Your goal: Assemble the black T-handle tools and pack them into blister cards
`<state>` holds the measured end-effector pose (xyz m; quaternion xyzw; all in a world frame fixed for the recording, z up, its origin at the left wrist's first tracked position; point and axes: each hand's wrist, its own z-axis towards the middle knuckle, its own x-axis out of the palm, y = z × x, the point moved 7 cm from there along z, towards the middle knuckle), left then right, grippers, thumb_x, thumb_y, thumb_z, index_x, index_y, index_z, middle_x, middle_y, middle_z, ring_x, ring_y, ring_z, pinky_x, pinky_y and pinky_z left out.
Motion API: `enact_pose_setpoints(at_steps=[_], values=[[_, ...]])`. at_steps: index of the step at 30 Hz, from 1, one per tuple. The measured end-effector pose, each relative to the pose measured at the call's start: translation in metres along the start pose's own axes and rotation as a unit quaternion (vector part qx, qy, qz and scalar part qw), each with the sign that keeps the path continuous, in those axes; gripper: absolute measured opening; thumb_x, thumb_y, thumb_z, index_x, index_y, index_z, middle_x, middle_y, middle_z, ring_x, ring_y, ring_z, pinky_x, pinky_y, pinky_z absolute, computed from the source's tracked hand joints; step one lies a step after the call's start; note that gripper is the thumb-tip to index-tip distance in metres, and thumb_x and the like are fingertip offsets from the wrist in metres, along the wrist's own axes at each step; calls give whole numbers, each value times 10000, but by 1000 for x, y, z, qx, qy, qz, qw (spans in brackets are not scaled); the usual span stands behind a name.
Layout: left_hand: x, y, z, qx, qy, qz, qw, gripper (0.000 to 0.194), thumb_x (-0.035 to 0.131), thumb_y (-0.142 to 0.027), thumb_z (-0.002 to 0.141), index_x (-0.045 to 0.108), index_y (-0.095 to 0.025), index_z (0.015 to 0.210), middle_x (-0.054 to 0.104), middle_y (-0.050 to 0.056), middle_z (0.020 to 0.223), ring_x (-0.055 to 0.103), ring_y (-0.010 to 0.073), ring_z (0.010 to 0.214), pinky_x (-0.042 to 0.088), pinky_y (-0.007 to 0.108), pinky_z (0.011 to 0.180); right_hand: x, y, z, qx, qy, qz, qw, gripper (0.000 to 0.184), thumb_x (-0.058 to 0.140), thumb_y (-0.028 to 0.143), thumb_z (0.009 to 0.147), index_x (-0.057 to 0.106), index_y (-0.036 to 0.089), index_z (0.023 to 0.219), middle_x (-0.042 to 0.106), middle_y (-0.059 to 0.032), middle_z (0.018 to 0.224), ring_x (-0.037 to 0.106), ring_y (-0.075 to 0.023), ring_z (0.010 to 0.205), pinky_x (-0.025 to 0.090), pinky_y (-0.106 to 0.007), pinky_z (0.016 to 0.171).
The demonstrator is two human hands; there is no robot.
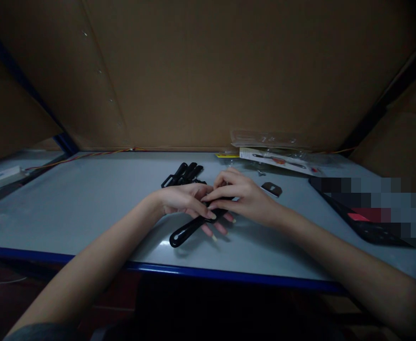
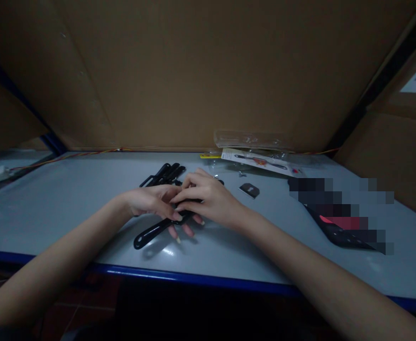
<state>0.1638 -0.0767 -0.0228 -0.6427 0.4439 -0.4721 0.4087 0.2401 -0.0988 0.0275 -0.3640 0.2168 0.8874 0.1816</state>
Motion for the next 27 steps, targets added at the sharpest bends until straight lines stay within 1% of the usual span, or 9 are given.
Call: enact_pose_setpoints(at_steps=[5, 9, 12, 13, 15, 19, 23, 25, 27], values=[[-2, -2, -2, 6, 0, 8, 1000, 411, 617, -90, 730, 491, -105, 1121, 588, 163, 1158, 639, 273, 948, 541, 395, 749, -8, -3, 1, 50, -22, -30, 998, 186, 637, 317, 782, 668, 236, 945, 561, -41, 886, 481, -195, 868, 382, -366, 783], [-8, -2, -5, -5, -25, -17, 1000, 489, 625, -85, 721, 435, -127, 1169, 568, 180, 1195, 626, 287, 980, 547, 383, 738, -44, -18, -3, 113, -117, -23, 986, 141, 576, 288, 825, 632, 267, 953, 593, -39, 935, 517, -212, 937, 382, -400, 847], [-14, -2, -8, -7, -52, -32, 998, 509, 640, -64, 693, 428, -126, 1151, 555, 188, 1215, 624, 295, 984, 548, 386, 736, -70, -49, -14, 188, -149, -91, 966, 131, 538, 293, 837, 640, 262, 913, 615, -60, 921, 539, -230, 917, 389, -416, 833], [-16, -2, -8, -6, -63, -35, 997, 512, 645, -57, 686, 427, -123, 1144, 553, 191, 1217, 624, 297, 982, 550, 380, 728, -73, -62, -19, 215, -133, -126, 959, 130, 549, 300, 822, 648, 252, 891, 622, -64, 911, 543, -240, 909, 388, -424, 826], [-23, -3, -10, -1, -93, -36, 995, 515, 652, -47, 677, 426, -114, 1135, 546, 200, 1222, 624, 301, 982, 554, 358, 709, -71, -90, -29, 270, -61, -172, 946, 139, 580, 317, 779, 664, 226, 843, 633, -70, 887, 553, -255, 897, 398, -424, 801], [-37, -6, -13, 15, -155, -47, 987, 508, 657, -32, 674, 431, -76, 1127, 531, 224, 1228, 620, 300, 990, 548, 328, 725, -51, -125, -48, 338, 95, -113, 930, 184, 582, 348, 746, 666, 193, 799, 641, -59, 796, 581, -208, 768, 430, -333, 672], [-46, -6, -14, 22, -200, -72, 977, 505, 629, -78, 725, 398, -36, 1172, 552, 237, 1185, 628, 298, 967, 539, 346, 740, -39, -128, -61, 388, 183, -48, 902, 345, 638, 506, 664, 648, 196, 815, 615, -45, 746, 561, -181, 678, 412, -293, 563], [-48, -5, -14, 18, -205, -79, 975, 513, 606, -76, 740, 374, -15, 1193, 565, 244, 1159, 631, 297, 959, 533, 361, 750, -35, -125, -65, 396, 213, -46, 892, 418, 682, 542, 594, 631, 196, 823, 599, -35, 726, 541, -170, 638, 397, -283, 529], [-47, -3, -13, 13, -194, -82, 977, 517, 595, -49, 729, 375, -4, 1195, 567, 250, 1153, 631, 297, 957, 528, 365, 761, -28, -123, -66, 390, 241, -39, 888, 416, 697, 527, 581, 608, 191, 809, 581, -23, 697, 520, -156, 606, 386, -275, 513]])
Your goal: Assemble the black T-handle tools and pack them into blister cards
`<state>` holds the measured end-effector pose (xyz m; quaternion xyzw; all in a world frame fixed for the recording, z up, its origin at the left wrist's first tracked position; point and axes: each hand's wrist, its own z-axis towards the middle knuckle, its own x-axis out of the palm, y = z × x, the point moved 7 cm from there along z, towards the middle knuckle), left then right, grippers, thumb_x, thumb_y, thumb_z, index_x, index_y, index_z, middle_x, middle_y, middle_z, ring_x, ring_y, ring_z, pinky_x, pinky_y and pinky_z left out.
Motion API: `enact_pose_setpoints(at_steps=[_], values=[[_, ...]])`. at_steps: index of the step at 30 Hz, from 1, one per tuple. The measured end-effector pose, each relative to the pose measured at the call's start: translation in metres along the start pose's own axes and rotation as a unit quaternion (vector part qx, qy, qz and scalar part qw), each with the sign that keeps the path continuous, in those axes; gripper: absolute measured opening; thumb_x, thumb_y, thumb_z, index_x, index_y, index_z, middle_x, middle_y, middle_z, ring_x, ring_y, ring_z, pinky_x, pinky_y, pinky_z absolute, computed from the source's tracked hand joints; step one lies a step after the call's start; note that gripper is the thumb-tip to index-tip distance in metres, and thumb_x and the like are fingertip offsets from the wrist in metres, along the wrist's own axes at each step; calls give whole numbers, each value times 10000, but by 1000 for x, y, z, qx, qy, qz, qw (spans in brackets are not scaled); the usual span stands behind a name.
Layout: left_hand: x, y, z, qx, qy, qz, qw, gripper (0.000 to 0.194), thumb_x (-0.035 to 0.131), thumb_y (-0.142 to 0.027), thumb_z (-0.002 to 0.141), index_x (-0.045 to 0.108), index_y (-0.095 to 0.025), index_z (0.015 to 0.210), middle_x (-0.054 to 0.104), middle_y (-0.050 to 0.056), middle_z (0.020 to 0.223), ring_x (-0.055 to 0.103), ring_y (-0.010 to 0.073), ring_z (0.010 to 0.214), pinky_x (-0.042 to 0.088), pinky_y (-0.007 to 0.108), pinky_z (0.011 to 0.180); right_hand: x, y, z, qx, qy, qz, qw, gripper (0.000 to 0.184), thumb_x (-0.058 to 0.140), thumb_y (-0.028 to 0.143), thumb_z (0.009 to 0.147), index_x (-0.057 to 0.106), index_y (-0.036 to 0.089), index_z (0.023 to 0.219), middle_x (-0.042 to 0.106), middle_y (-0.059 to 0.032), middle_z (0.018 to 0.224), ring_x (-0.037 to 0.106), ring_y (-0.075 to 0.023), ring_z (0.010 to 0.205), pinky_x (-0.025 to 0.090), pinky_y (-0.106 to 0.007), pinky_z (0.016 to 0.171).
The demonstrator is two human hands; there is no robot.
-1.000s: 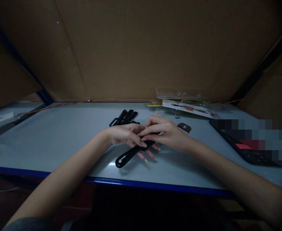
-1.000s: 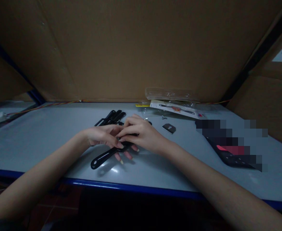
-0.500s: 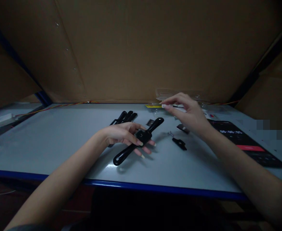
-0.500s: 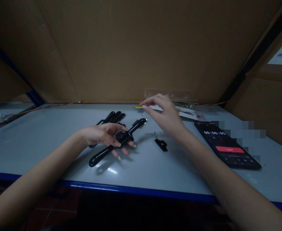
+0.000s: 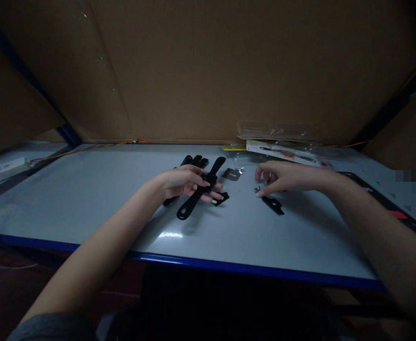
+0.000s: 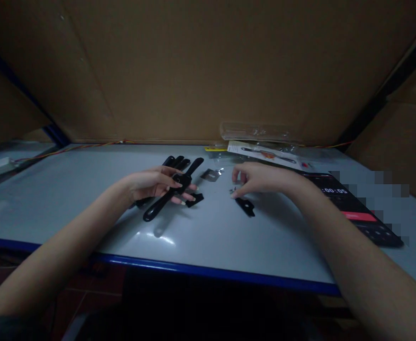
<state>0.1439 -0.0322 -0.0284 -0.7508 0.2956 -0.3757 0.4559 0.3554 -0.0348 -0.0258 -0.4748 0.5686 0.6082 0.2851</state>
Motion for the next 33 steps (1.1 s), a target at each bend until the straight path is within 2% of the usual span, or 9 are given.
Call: enact_pose_setpoints(at_steps=[3, 5, 8, 12, 17, 19, 24, 28, 33], values=[[3, 2, 0, -2, 26, 7, 1000, 514, 598, -32, 708, 406, -20, 1185, 565, 239, 1161, 632, 300, 956, 521, 395, 790, 10, 6, 3, -25, 29, 5, 999, 337, 653, 486, 654, 579, 188, 792, 580, -22, 689, 526, -154, 615, 393, -276, 526], [5, 3, -1, -3, 39, 13, 999, 509, 604, -40, 707, 423, -34, 1182, 564, 229, 1167, 632, 297, 960, 511, 417, 816, 12, 14, 4, -53, 24, 5, 998, 287, 617, 461, 698, 570, 191, 783, 591, -27, 698, 542, -160, 637, 402, -280, 541], [7, 4, -2, -14, 41, 22, 999, 515, 611, -50, 711, 415, -48, 1187, 556, 223, 1189, 629, 292, 968, 510, 409, 813, 10, 30, 2, -100, -14, -22, 995, 200, 583, 393, 732, 556, 198, 769, 596, -27, 705, 546, -159, 640, 400, -280, 549], [8, 6, -1, -20, 52, 33, 998, 531, 611, -64, 720, 394, -55, 1205, 549, 225, 1207, 626, 287, 976, 514, 380, 784, 2, 46, -2, -117, -89, -86, 985, 68, 561, 248, 702, 532, 206, 747, 578, -20, 657, 526, -153, 600, 367, -277, 529], [9, 7, -1, -13, 74, 41, 996, 503, 616, -87, 735, 394, -68, 1187, 550, 221, 1214, 622, 276, 986, 519, 348, 762, -6, 54, -6, -148, -138, -132, 970, 66, 506, 180, 710, 561, 205, 736, 568, -15, 611, 513, -143, 562, 340, -277, 521], [9, 8, 0, -13, 68, 40, 997, 504, 617, -82, 734, 386, -70, 1181, 550, 223, 1212, 626, 278, 976, 524, 348, 751, -11, 59, -11, -169, -168, -111, 965, 95, 495, 191, 737, 589, 203, 746, 588, -20, 637, 528, -143, 576, 356, -281, 539], [14, 9, 1, -13, 67, 33, 997, 531, 612, -70, 730, 378, -70, 1206, 571, 211, 1175, 639, 272, 948, 523, 380, 778, -16, 86, -25, -211, -230, 30, 949, 145, 514, 268, 807, 634, 225, 876, 657, -20, 747, 594, -163, 687, 419, -287, 598], [17, 9, 3, -6, 63, 44, 997, 509, 614, -67, 727, 425, -66, 1200, 603, 196, 1118, 658, 254, 892, 504, 426, 830, -3, 109, -29, -244, -211, 112, 940, 179, 543, 251, 812, 609, 205, 972, 676, -36, 864, 617, -167, 769, 449, -286, 660], [20, 9, 3, -5, 62, 63, 996, 481, 615, -51, 727, 444, -63, 1177, 620, 189, 1085, 661, 246, 887, 495, 446, 846, 10, 118, -26, -253, -179, 151, 939, 102, 553, 249, 824, 633, 189, 844, 654, -16, 736, 592, -141, 680, 435, -263, 627]])
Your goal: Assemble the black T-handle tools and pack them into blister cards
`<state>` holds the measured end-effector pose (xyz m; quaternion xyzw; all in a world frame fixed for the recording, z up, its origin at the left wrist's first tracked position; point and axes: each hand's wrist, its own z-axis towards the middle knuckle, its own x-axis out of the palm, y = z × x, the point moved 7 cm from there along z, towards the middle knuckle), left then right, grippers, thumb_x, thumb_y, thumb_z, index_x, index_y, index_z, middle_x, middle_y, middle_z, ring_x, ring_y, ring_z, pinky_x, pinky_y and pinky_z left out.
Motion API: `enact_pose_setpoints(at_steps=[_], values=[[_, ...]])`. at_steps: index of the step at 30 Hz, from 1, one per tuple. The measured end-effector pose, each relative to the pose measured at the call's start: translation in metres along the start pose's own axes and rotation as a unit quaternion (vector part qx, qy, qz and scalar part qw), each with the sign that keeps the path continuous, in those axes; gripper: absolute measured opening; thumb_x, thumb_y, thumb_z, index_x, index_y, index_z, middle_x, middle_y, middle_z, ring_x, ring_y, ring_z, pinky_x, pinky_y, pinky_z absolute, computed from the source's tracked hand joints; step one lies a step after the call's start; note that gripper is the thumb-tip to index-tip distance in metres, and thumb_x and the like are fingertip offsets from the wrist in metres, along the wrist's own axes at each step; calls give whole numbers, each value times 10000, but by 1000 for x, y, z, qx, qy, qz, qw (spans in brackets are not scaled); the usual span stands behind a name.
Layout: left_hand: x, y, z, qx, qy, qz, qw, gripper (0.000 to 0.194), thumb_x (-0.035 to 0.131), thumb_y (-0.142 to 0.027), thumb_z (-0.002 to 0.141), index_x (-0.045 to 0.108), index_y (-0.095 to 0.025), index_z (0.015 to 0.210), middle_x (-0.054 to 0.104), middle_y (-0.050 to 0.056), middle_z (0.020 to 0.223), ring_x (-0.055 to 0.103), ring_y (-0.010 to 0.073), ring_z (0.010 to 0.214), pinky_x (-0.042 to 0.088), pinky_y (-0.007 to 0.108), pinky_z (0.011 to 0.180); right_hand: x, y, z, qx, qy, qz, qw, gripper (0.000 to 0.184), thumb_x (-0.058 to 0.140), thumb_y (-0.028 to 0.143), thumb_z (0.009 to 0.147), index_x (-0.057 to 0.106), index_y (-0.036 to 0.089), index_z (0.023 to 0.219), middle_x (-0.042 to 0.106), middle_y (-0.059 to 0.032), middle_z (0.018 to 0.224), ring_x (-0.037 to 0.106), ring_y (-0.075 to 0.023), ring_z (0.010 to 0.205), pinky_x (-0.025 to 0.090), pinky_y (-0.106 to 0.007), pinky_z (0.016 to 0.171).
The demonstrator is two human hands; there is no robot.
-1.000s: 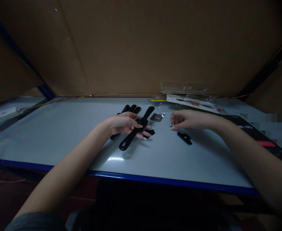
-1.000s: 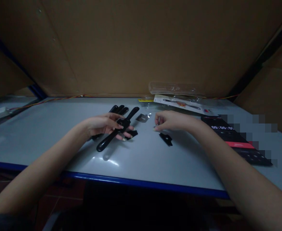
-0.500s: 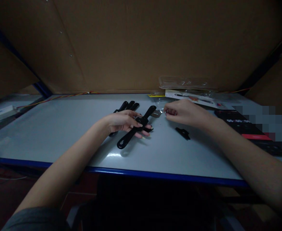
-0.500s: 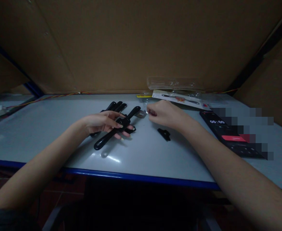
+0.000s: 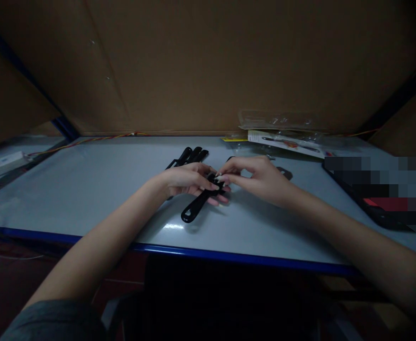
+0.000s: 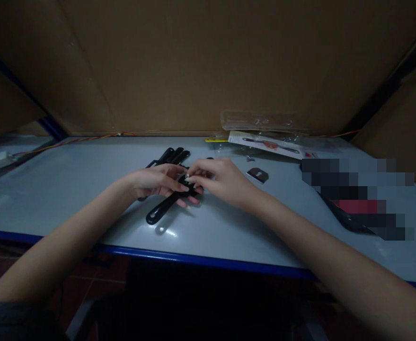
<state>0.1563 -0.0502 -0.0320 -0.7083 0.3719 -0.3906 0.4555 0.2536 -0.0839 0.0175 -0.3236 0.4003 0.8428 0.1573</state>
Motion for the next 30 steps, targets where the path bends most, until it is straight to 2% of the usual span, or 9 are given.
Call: enact_pose_setpoints(at_steps=[6, 10, 14, 24, 30], values=[[4, -1, 0, 2, 1, 1, 1000, 439, 604, -42, 732, 460, -39, 1147, 623, 190, 1055, 663, 244, 873, 492, 455, 853, 2, 7, 0, -46, -19, -45, 998, 92, 552, 173, 817, 640, 184, 793, 623, -26, 781, 563, -136, 719, 412, -260, 643], [3, -1, 0, 1, -15, 5, 1000, 433, 595, -28, 731, 465, -40, 1144, 620, 186, 1056, 666, 235, 860, 488, 450, 863, 4, 9, -1, -57, -19, -71, 996, 120, 532, 146, 822, 646, 182, 835, 616, -34, 769, 557, -149, 736, 414, -272, 661], [4, -1, 0, 12, 0, 10, 1000, 433, 587, -21, 733, 472, -34, 1150, 635, 173, 1014, 661, 233, 871, 474, 453, 881, 5, 11, -2, -66, -31, -71, 995, 179, 529, 135, 820, 637, 186, 954, 634, -39, 830, 559, -149, 752, 422, -276, 677], [2, 0, 1, 10, -17, -4, 1000, 418, 590, -3, 718, 477, -40, 1118, 637, 173, 983, 663, 254, 878, 508, 444, 834, 6, 11, -3, -81, -49, -94, 991, 179, 554, 163, 829, 663, 156, 971, 641, -52, 800, 570, -150, 729, 434, -277, 644], [0, -1, 1, 24, -37, -13, 999, 343, 593, 1, 706, 497, -51, 1031, 636, 156, 976, 664, 241, 877, 521, 405, 824, 7, 15, -4, -108, -75, -169, 977, 189, 507, 130, 846, 663, 129, 952, 644, -75, 823, 568, -170, 770, 444, -295, 686]])
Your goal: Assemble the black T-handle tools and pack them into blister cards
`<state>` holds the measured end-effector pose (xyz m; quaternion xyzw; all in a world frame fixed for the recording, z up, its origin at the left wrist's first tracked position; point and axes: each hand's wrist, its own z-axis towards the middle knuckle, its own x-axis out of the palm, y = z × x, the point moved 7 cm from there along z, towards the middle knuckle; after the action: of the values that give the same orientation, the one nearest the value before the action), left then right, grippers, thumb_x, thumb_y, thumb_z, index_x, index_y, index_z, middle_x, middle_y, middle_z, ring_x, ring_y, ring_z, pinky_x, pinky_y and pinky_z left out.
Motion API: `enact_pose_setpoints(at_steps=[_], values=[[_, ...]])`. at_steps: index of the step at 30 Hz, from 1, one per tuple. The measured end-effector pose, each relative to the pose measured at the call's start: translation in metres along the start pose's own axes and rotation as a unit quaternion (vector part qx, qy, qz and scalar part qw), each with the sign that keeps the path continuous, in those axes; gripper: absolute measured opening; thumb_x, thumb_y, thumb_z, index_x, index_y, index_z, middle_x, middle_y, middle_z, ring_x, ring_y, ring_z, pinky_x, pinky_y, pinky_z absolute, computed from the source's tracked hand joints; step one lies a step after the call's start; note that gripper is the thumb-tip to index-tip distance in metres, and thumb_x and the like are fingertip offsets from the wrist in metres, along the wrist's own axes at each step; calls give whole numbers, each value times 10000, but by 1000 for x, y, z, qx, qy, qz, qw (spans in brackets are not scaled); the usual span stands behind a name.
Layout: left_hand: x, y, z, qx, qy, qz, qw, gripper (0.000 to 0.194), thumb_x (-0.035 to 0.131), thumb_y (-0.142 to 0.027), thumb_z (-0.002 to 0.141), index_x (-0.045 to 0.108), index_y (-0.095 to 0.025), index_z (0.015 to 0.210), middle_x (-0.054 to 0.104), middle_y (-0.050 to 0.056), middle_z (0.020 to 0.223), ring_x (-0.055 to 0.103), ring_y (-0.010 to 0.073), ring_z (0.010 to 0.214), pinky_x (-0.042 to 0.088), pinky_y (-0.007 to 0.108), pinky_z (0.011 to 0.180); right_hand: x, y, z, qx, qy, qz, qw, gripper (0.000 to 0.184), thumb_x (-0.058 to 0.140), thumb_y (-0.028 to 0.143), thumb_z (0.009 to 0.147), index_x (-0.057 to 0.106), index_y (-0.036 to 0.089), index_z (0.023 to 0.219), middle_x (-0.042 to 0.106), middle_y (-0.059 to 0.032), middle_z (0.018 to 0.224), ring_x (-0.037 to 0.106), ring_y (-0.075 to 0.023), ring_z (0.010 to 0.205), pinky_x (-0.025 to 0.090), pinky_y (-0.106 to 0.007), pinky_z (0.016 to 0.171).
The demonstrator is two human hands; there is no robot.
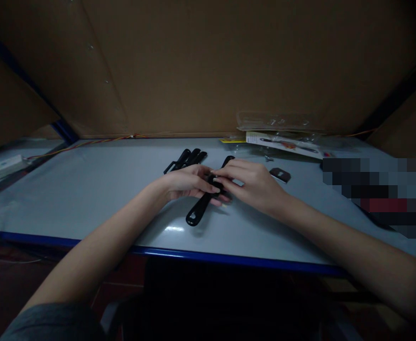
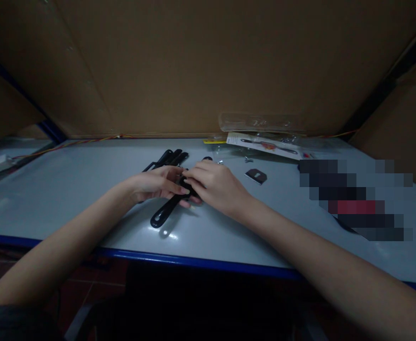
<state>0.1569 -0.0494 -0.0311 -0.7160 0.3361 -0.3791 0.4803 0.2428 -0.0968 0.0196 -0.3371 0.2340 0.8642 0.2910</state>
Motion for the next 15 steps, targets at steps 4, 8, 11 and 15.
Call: enact_pose_setpoints(at_steps=[4, 8, 11, 15], values=[[-2, 0, 1, 0, -11, -5, 1000, 360, 581, 14, 705, 491, -53, 1047, 638, 156, 953, 659, 250, 897, 519, 395, 824, 2, 7, -1, -51, 13, -73, 996, 208, 472, 153, 861, 652, 109, 955, 635, -99, 839, 548, -198, 795, 445, -331, 710], [-3, 1, 1, -3, -19, -10, 1000, 370, 572, 38, 693, 497, -68, 1040, 644, 144, 933, 659, 251, 899, 521, 384, 819, 4, 12, -2, -71, 39, -109, 991, 226, 455, 154, 864, 645, 92, 969, 626, -111, 843, 534, -209, 794, 444, -341, 700], [-1, 1, 1, 2, -20, -13, 1000, 338, 569, 42, 692, 506, -67, 1005, 642, 143, 938, 660, 250, 898, 521, 387, 821, 3, 8, -1, -48, 19, -75, 996, 221, 449, 151, 874, 644, 109, 969, 628, -94, 842, 542, -193, 795, 444, -323, 700], [1, -1, 1, 11, -17, -18, 1000, 306, 577, 39, 693, 501, -62, 972, 636, 144, 948, 664, 241, 885, 518, 392, 834, 4, 2, -1, -26, 6, -55, 998, 208, 449, 150, 879, 644, 125, 947, 623, -77, 825, 544, -180, 782, 441, -309, 695]])
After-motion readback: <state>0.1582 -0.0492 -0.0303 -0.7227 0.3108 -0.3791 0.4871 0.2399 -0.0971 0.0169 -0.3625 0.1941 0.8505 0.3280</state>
